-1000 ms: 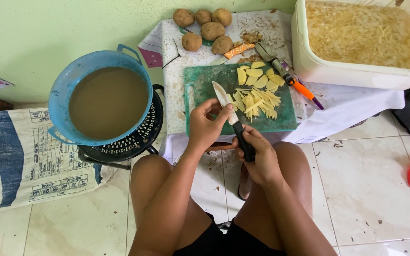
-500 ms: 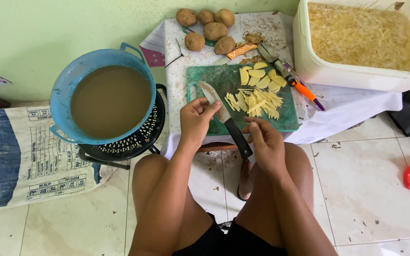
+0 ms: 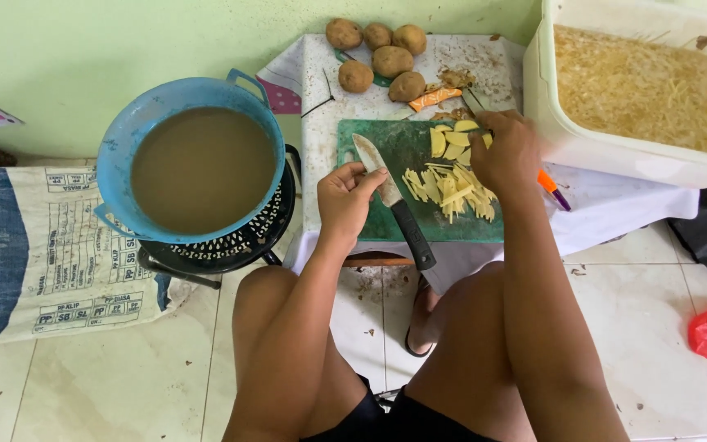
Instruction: Julienning potatoes into thin strips using a knife on a cutting board while sitting on the floor.
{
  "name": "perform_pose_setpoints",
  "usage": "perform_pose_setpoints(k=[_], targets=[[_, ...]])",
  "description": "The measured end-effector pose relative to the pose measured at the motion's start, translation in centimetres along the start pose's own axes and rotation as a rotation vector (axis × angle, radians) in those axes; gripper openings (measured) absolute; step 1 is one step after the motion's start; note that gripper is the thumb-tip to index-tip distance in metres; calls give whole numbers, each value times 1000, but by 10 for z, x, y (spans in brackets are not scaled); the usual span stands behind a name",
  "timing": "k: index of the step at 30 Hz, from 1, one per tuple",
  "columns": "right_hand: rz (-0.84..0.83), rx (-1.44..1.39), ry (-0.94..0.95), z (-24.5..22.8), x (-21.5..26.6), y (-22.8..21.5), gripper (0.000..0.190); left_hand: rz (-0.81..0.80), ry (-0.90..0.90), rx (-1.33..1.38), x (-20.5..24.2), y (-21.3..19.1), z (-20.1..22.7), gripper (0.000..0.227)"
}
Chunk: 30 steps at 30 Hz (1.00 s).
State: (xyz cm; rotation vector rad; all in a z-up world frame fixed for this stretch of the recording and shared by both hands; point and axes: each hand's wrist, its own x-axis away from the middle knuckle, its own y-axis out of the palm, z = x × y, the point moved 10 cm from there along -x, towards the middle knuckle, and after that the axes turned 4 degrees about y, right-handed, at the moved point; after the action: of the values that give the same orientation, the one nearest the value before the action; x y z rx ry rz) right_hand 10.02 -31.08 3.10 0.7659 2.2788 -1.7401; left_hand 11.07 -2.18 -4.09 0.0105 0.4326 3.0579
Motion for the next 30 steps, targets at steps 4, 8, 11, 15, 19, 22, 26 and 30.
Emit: perform_pose_setpoints(k=[4, 8, 11, 15, 19, 22, 26, 30], targets=[[-129, 44, 80, 5, -8, 26, 40, 8, 6, 5, 2, 0, 11, 13], [-190, 129, 73, 10, -10, 44, 41, 11, 11, 10, 4, 1, 14, 15], [-196, 161, 37, 11, -11, 48, 36, 0, 3, 12, 9, 4, 16, 15], [-199, 95, -1, 6, -11, 44, 36, -17, 5, 20, 15, 8, 21, 13], [-202, 81, -10, 8, -12, 45, 41, -8, 0, 7, 17, 5, 21, 13], [-202, 72, -2, 10, -10, 44, 42, -7, 7, 10, 18, 3, 20, 15], [-200, 22, -9, 0, -10, 36, 45, 4, 6, -2, 15, 0, 18, 14], [-157, -23, -21, -2, -6, 30, 36, 9, 17, -7, 12, -1, 17, 14]])
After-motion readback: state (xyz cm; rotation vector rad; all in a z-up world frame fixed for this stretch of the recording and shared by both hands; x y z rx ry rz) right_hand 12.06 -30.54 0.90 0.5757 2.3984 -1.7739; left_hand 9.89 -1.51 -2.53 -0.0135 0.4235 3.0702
